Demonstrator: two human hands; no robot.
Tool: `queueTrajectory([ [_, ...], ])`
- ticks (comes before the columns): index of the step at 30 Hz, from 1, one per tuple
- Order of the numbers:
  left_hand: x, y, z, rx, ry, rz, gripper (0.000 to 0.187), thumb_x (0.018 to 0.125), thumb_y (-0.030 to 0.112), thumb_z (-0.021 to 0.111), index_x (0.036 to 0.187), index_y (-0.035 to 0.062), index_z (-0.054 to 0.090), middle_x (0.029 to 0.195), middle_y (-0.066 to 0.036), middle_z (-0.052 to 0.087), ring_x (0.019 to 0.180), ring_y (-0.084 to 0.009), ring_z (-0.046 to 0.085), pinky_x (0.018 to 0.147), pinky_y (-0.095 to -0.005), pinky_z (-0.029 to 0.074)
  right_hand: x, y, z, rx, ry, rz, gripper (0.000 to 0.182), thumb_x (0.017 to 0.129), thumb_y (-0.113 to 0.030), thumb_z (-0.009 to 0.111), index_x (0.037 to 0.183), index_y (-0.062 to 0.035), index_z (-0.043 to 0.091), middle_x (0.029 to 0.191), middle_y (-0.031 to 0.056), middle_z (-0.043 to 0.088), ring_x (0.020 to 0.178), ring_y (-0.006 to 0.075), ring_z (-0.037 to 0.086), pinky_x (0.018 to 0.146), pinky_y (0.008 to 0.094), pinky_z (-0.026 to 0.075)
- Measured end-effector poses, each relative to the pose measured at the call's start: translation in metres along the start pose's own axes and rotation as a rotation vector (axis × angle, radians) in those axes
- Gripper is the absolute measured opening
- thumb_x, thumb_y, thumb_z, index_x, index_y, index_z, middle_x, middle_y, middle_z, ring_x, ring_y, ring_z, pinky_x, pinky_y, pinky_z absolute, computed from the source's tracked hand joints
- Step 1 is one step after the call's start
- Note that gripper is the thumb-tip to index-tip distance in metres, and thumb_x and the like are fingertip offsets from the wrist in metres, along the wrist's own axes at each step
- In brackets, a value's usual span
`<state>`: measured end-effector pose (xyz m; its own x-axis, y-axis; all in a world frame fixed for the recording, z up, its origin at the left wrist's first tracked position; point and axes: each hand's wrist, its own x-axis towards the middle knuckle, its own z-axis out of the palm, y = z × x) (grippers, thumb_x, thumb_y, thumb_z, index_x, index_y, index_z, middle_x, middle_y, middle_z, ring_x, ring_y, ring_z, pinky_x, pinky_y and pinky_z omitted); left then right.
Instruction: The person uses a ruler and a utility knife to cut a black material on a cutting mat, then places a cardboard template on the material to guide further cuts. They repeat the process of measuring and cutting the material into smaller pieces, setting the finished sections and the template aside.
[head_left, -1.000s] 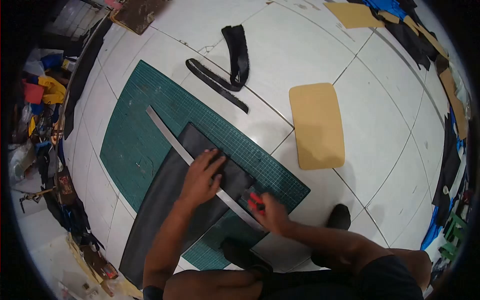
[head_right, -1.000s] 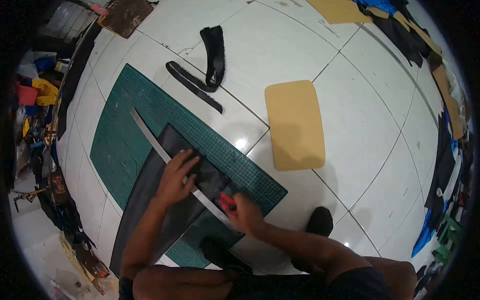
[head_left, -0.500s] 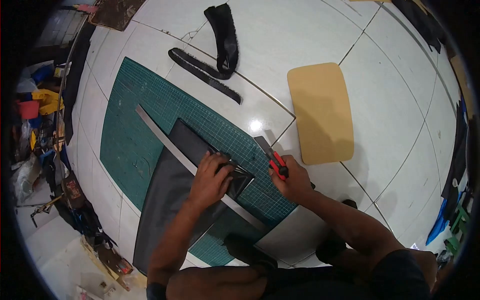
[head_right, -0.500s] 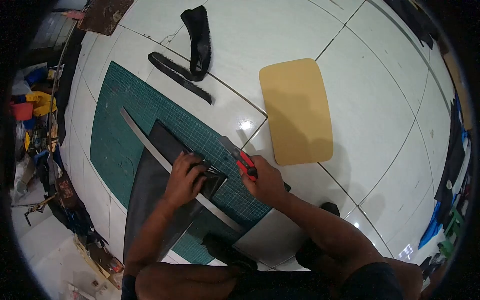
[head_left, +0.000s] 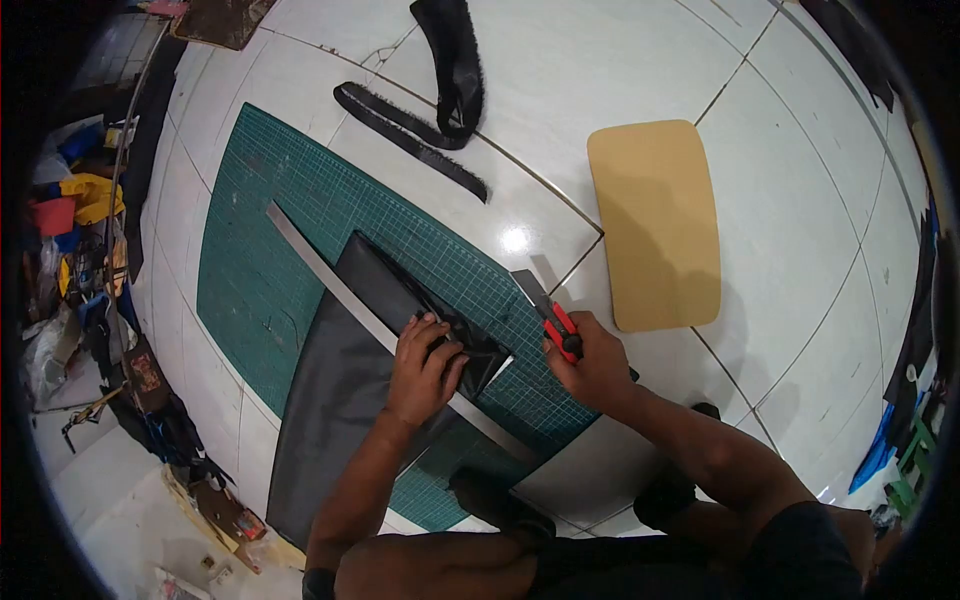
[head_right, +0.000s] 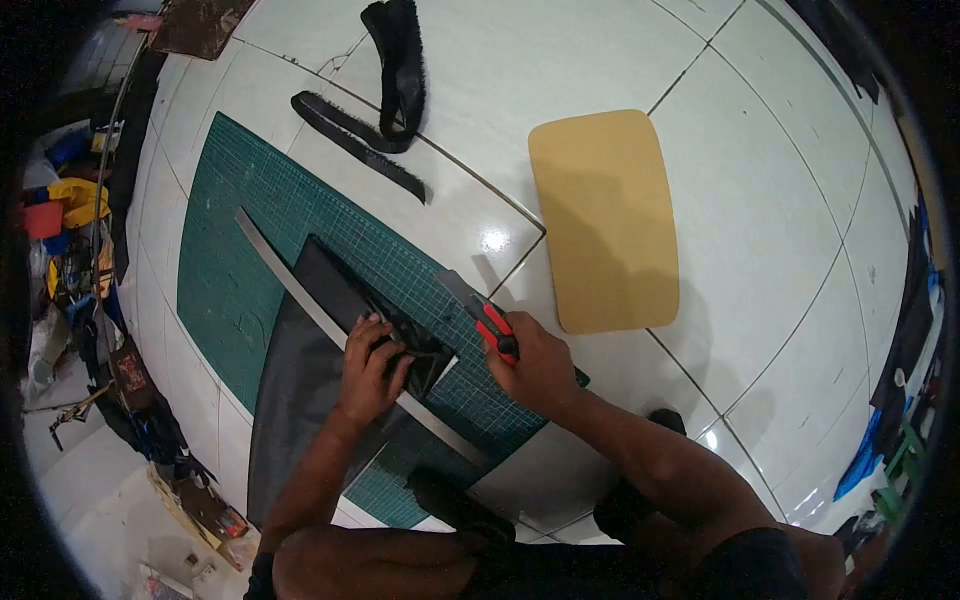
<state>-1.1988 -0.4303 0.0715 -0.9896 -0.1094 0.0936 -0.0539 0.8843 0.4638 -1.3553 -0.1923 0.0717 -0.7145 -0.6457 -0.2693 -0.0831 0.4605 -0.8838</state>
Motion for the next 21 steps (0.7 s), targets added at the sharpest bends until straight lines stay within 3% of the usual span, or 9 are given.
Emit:
queueTrajectory([
  [4, 0.000, -0.002, 0.000, -0.004, 0.004, 0.013, 0.036, 0.079, 0.012, 0.082, 0.109, 0.0114, 0.062, 0.124, -0.013, 0.057, 0.129, -0.0363, 0.053, 0.112, -0.0564, 0.040, 0.007, -0.009, 0.008, -0.044, 0.003, 0.155, 0.040, 0.090, -0.022, 0.074, 0.117, -0.0037, 0.053, 0.086, 0.0189, 0.069, 0.080, 0.0373, 0.071, 0.070, 0.0430, 0.055],
  [7, -0.001, -0.001, 0.000, -0.023, 0.016, 0.010, 0.034, 0.081, 0.012, 0.080, 0.109, 0.0111, 0.062, 0.127, -0.014, 0.057, 0.129, -0.0363, 0.053, 0.112, -0.0563, 0.040, 0.021, -0.022, 0.012, -0.066, -0.107, 0.002, 0.038, 0.088, -0.014, 0.072, 0.118, -0.0043, 0.051, 0.100, 0.0205, 0.067, 0.087, 0.0401, 0.069, 0.072, 0.0466, 0.055],
  [10, -0.002, 0.000, 0.000, -0.041, 0.025, -0.005, 0.030, 0.082, 0.013, 0.079, 0.107, 0.0105, 0.063, 0.130, -0.015, 0.057, 0.130, -0.0365, 0.053, 0.113, -0.0560, 0.039, 0.040, -0.035, 0.022, -0.141, -0.187, -0.094, 0.041, 0.086, -0.019, 0.074, 0.118, -0.0060, 0.052, 0.092, 0.0212, 0.068, 0.084, 0.0430, 0.068, 0.073, 0.0475, 0.054],
  [13, -0.004, 0.000, -0.005, -0.074, 0.050, -0.027, 0.027, 0.082, 0.012, 0.078, 0.104, 0.0091, 0.064, 0.133, -0.017, 0.056, 0.130, -0.0373, 0.052, 0.113, -0.0551, 0.039, 0.052, -0.030, 0.023, -0.273, -0.331, -0.059, 0.038, 0.086, -0.019, 0.073, 0.115, -0.0055, 0.053, 0.092, 0.0224, 0.068, 0.086, 0.0443, 0.067, 0.073, 0.0488, 0.053],
  [16, -0.018, -0.008, -0.020, -0.108, 0.126, -0.117, 0.025, 0.081, 0.010, 0.077, 0.104, 0.0073, 0.066, 0.133, -0.019, 0.056, 0.131, -0.0390, 0.052, 0.112, -0.0534, 0.038, 0.063, -0.031, 0.011, -0.462, -0.191, -0.076, 0.030, 0.089, -0.016, 0.070, 0.109, -0.0054, 0.050, 0.094, 0.0205, 0.067, 0.089, 0.0434, 0.068, 0.074, 0.0506, 0.054],
  [18, -0.030, -0.022, -0.033, -0.103, 0.215, -0.236, 0.026, 0.081, 0.009, 0.076, 0.105, 0.0062, 0.067, 0.134, -0.020, 0.056, 0.132, -0.0398, 0.051, 0.113, -0.0520, 0.038, 0.082, -0.036, -0.016, -0.350, 0.071, 0.078, 0.027, 0.092, -0.019, 0.069, 0.108, -0.0058, 0.051, 0.090, 0.0212, 0.069, 0.087, 0.0444, 0.068, 0.071, 0.0509, 0.053],
  [19, -0.036, -0.029, -0.040, -0.071, 0.244, -0.289, 0.027, 0.081, 0.010, 0.075, 0.107, 0.0059, 0.067, 0.135, -0.020, 0.055, 0.133, -0.0403, 0.050, 0.113, -0.0519, 0.037, 0.095, -0.023, -0.031, -0.333, 0.250, -0.011, 0.028, 0.094, -0.022, 0.069, 0.109, -0.0063, 0.052, 0.089, 0.0226, 0.069, 0.083, 0.0399, 0.069, 0.069, 0.0477, 0.053],
  [21, -0.048, -0.042, -0.054, -0.006, 0.297, -0.389, 0.031, 0.083, 0.012, 0.074, 0.112, 0.0053, 0.067, 0.138, -0.021, 0.053, 0.134, -0.0413, 0.048, 0.114, -0.0516, 0.035, 0.111, -0.032, -0.077, -0.262, 0.450, -0.077, 0.029, 0.094, -0.021, 0.071, 0.109, -0.0038, 0.052, 0.085, 0.0175, 0.066, 0.076, 0.0234, 0.067, 0.070, 0.0369, 0.051],
])
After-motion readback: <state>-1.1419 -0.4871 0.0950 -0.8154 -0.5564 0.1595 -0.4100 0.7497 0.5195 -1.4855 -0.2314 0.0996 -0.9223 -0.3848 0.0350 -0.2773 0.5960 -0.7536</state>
